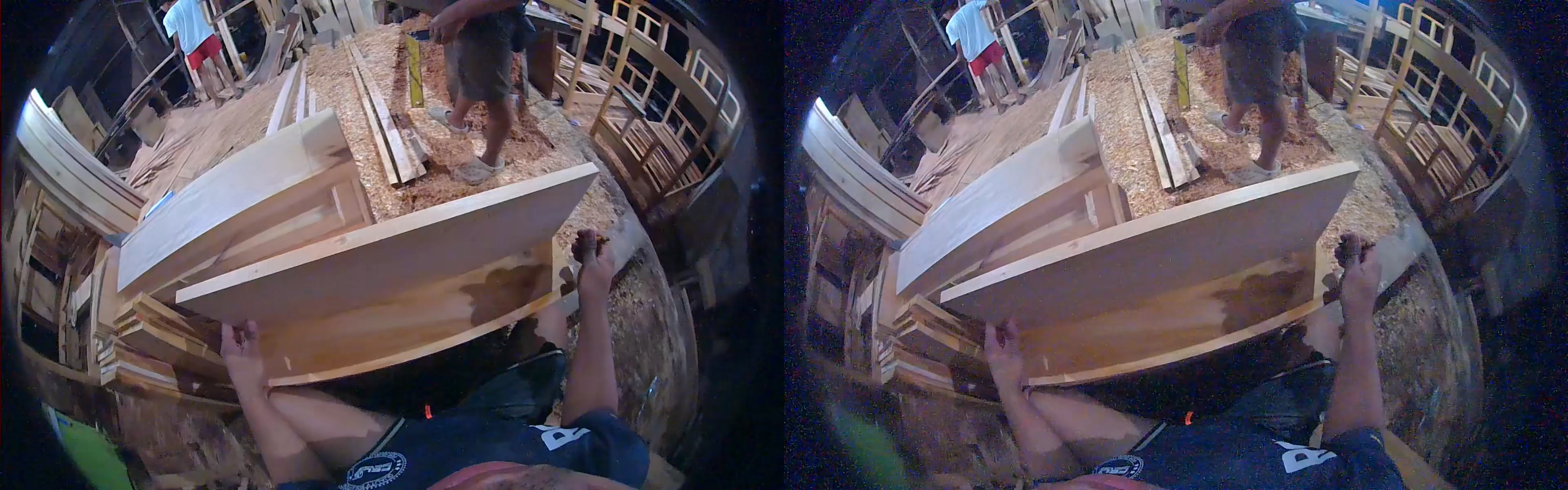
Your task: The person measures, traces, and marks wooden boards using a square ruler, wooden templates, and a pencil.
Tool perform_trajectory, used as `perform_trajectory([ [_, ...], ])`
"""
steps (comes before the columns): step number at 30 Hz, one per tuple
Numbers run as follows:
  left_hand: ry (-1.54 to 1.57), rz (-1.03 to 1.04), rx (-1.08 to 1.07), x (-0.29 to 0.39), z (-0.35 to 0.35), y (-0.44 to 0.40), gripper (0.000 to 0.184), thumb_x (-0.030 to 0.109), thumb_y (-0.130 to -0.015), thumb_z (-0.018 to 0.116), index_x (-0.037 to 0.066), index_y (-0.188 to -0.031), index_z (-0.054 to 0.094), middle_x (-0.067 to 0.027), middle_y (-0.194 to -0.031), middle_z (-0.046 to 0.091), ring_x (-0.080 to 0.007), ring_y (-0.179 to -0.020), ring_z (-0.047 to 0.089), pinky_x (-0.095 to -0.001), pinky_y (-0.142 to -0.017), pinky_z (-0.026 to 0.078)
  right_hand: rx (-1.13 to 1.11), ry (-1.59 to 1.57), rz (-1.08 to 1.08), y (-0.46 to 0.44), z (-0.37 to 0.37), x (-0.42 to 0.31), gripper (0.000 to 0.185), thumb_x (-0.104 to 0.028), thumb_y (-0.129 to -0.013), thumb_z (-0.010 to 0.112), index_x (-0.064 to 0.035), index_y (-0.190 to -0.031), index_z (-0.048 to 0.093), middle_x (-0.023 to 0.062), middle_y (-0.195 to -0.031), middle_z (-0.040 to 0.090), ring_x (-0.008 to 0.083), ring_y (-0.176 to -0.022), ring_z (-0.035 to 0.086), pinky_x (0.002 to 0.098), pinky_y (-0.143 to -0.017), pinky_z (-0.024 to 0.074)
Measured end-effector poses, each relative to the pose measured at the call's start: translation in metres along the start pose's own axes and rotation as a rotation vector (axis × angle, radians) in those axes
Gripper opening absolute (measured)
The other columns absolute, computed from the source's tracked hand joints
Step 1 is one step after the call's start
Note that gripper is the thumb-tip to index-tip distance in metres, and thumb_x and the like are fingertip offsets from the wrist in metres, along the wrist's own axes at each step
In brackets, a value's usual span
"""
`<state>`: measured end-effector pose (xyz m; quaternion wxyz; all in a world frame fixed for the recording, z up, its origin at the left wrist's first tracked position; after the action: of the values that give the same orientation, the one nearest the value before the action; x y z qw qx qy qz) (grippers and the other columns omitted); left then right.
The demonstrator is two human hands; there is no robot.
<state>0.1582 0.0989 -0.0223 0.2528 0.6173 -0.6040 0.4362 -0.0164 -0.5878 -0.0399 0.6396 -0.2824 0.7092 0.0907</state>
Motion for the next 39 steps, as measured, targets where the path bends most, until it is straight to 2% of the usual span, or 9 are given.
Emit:
perform_trajectory([
  [4,0.177,-0.075,0.019,0.011,0.006,0.005,0.045,0.022,-0.1,0.063,-0.001,-0.136,0.048,-0.0097,-0.124,0.059,-0.0181,-0.109,0.054,-0.0331,-0.096,0.045,-0.007,-0.091,0.043,0.005,0.007,0.0,0.04,-0.041,-0.103,0.056,-0.003,-0.099,0.066,0.0018,-0.08,0.064,0.0089,-0.068,0.057,0.0256,-0.062,0.0473],
  [12,-0.014,0.094,-0.009,-0.004,0.0,-0.004,0.042,0.015,-0.098,0.063,0.0,-0.135,0.05,-0.0121,-0.121,0.06,-0.0211,-0.109,0.056,-0.0356,-0.094,0.045,-0.073,-0.022,0.076,0.037,0.038,0.001,0.036,-0.035,-0.102,0.058,-0.0003,-0.097,0.065,0.0032,-0.077,0.064,0.0122,-0.067,0.058,0.0298,-0.06,0.0465],
  [15,0.003,0.188,-0.023,0.003,0.0,-0.006,0.04,0.01,-0.096,0.064,0.0,-0.133,0.052,-0.0117,-0.117,0.062,-0.0219,-0.106,0.057,-0.0366,-0.093,0.046,-0.117,0.016,0.018,0.039,0.045,-0.015,0.031,-0.031,-0.103,0.059,-0.0024,-0.093,0.067,-0.0006,-0.075,0.061,0.0082,-0.066,0.055,0.0258,-0.059,0.0445],
  [16,0.021,0.221,-0.025,0.009,0.001,-0.003,0.04,0.008,-0.095,0.064,0.0,-0.132,0.053,-0.0115,-0.116,0.063,-0.022,-0.105,0.057,-0.0368,-0.092,0.046,-0.117,-0.105,0.025,0.041,0.047,-0.015,0.032,-0.032,-0.101,0.061,-0.0023,-0.093,0.066,-0.0009,-0.074,0.06,0.008,-0.065,0.053,0.0258,-0.058,0.0438],
  [19,-0.09,0.148,0.069,0.016,0.001,-0.001,0.041,0.007,-0.092,0.067,-0.001,-0.13,0.055,-0.0107,-0.114,0.063,-0.0211,-0.101,0.057,-0.0364,-0.09,0.047,-0.168,0.032,0.073,0.037,0.048,-0.01,0.032,-0.034,-0.1,0.062,-0.0024,-0.094,0.064,-0.001,-0.074,0.059,0.0081,-0.065,0.053,0.0261,-0.058,0.0443],
  [23,0.087,0.139,0.03,-0.017,-0.003,-0.005,0.042,0.007,-0.091,0.069,-0.003,-0.13,0.055,-0.0107,-0.115,0.063,-0.0208,-0.102,0.057,-0.0355,-0.091,0.047,-0.154,-0.017,0.027,0.038,0.049,-0.014,0.029,-0.028,-0.101,0.061,-0.0011,-0.09,0.065,0.0022,-0.066,0.059,0.0092,-0.062,0.052,0.0302,-0.055,0.0438],
  [28,0.018,0.119,0.066,0.025,0.007,0.003,0.042,0.009,-0.092,0.068,-0.003,-0.13,0.055,-0.011,-0.116,0.063,-0.0209,-0.106,0.056,-0.0358,-0.095,0.045,-0.241,-0.086,0.141,0.039,0.053,-0.008,0.032,-0.033,-0.101,0.061,-0.0029,-0.091,0.06,-0.0001,-0.071,0.059,0.0078,-0.061,0.052,0.027,-0.056,0.0447],
  [31,0.11,0.077,0.025,0.01,0.008,0.0,0.041,0.011,-0.093,0.068,-0.002,-0.129,0.055,-0.01,-0.116,0.063,-0.0201,-0.106,0.055,-0.0362,-0.093,0.045,-0.177,0.083,-0.085,0.032,0.05,-0.014,0.032,-0.033,-0.101,0.06,-0.0027,-0.09,0.061,-0.0004,-0.071,0.059,0.0081,-0.062,0.052,0.0276,-0.057,0.0448],
  [39,0.057,0.08,0.104,0.036,0.007,0.008,0.038,0.014,-0.093,0.071,-0.002,-0.125,0.057,-0.0071,-0.114,0.062,-0.0167,-0.104,0.055,-0.0332,-0.09,0.046,-0.165,0.149,-0.055,0.034,0.047,-0.01,0.032,-0.033,-0.101,0.06,-0.003,-0.093,0.063,0.0025,-0.075,0.061,0.0104,-0.07,0.055,0.03,-0.064,0.047],
])
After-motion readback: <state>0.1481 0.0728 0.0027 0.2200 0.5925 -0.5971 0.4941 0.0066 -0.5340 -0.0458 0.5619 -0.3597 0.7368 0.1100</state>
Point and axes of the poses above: each hand's wrist, its own y-axis away from the middle knuckle, its own z-axis out of the palm, x = y × z, the point moved 9 cm from there along -y, towards the middle knuckle
